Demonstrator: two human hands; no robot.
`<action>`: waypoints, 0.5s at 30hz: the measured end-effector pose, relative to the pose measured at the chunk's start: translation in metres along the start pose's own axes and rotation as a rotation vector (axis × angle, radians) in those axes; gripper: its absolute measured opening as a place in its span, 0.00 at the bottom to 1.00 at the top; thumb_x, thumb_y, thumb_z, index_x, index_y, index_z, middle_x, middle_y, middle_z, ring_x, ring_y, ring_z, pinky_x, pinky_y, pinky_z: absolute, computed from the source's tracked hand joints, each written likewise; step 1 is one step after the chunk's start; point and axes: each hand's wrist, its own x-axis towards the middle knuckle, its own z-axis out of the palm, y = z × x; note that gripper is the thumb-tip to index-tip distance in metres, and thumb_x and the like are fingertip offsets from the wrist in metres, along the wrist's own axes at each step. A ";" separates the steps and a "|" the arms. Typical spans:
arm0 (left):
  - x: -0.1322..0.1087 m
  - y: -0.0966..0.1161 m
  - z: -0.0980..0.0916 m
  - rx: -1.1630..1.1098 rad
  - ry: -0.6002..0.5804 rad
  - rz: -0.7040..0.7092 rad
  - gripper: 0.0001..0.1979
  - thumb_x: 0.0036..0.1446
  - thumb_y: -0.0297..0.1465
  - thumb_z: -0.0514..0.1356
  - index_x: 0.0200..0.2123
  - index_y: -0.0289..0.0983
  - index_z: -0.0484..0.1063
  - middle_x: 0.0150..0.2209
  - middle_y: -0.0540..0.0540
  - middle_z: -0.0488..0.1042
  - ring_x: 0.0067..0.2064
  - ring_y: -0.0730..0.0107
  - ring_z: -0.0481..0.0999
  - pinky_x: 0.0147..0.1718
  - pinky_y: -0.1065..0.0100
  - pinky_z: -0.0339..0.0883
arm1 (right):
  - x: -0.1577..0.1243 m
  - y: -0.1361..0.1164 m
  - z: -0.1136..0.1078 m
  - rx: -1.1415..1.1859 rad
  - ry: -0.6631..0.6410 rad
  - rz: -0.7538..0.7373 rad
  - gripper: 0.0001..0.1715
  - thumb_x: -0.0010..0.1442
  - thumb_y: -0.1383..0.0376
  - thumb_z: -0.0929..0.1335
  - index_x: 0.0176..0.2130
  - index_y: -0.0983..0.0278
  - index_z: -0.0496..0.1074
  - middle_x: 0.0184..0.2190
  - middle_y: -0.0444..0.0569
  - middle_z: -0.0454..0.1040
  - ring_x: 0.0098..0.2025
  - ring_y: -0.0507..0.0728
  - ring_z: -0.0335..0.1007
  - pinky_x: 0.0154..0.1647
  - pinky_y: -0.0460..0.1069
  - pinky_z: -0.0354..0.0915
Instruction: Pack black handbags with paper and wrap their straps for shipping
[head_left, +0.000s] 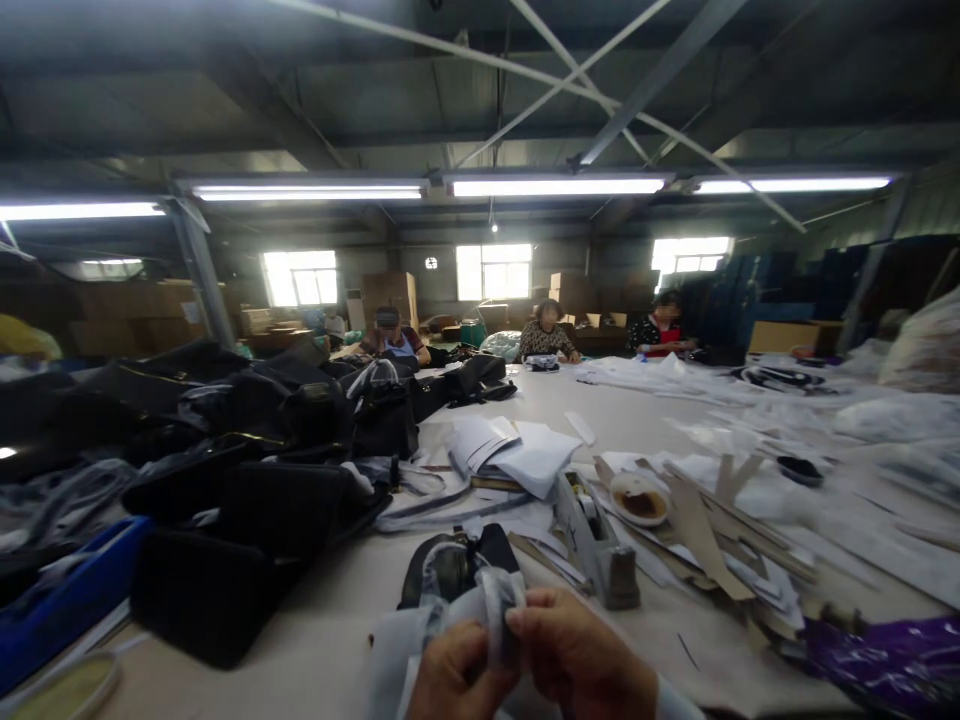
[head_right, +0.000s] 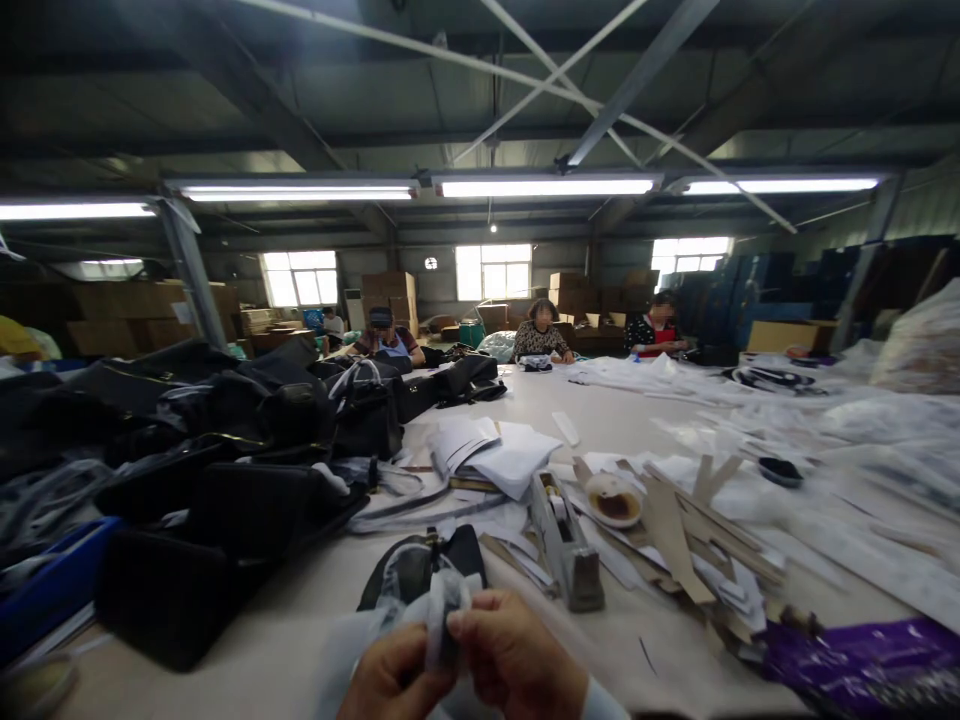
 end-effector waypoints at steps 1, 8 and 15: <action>0.000 0.002 -0.002 -0.076 -0.033 -0.091 0.21 0.48 0.49 0.71 0.25 0.35 0.78 0.24 0.47 0.71 0.29 0.68 0.68 0.31 0.70 0.64 | -0.001 0.001 0.003 -0.061 0.017 -0.028 0.22 0.46 0.51 0.75 0.29 0.64 0.68 0.15 0.34 0.53 0.16 0.45 0.42 0.18 0.44 0.38; 0.017 0.010 -0.007 -0.661 0.114 -0.645 0.26 0.36 0.41 0.77 0.26 0.37 0.64 0.17 0.60 0.53 0.19 0.84 0.46 0.18 0.77 0.36 | -0.009 0.013 0.000 -1.112 0.160 -0.572 0.12 0.55 0.68 0.67 0.23 0.64 0.62 0.23 0.44 0.64 0.28 0.51 0.57 0.30 0.49 0.50; 0.011 0.009 0.010 -0.359 0.189 -0.525 0.19 0.45 0.42 0.70 0.25 0.36 0.66 0.16 0.59 0.54 0.17 0.82 0.47 0.18 0.72 0.38 | -0.008 0.002 -0.013 -0.628 -0.003 -0.177 0.29 0.60 0.43 0.66 0.25 0.62 0.60 0.19 0.39 0.55 0.21 0.48 0.47 0.22 0.47 0.44</action>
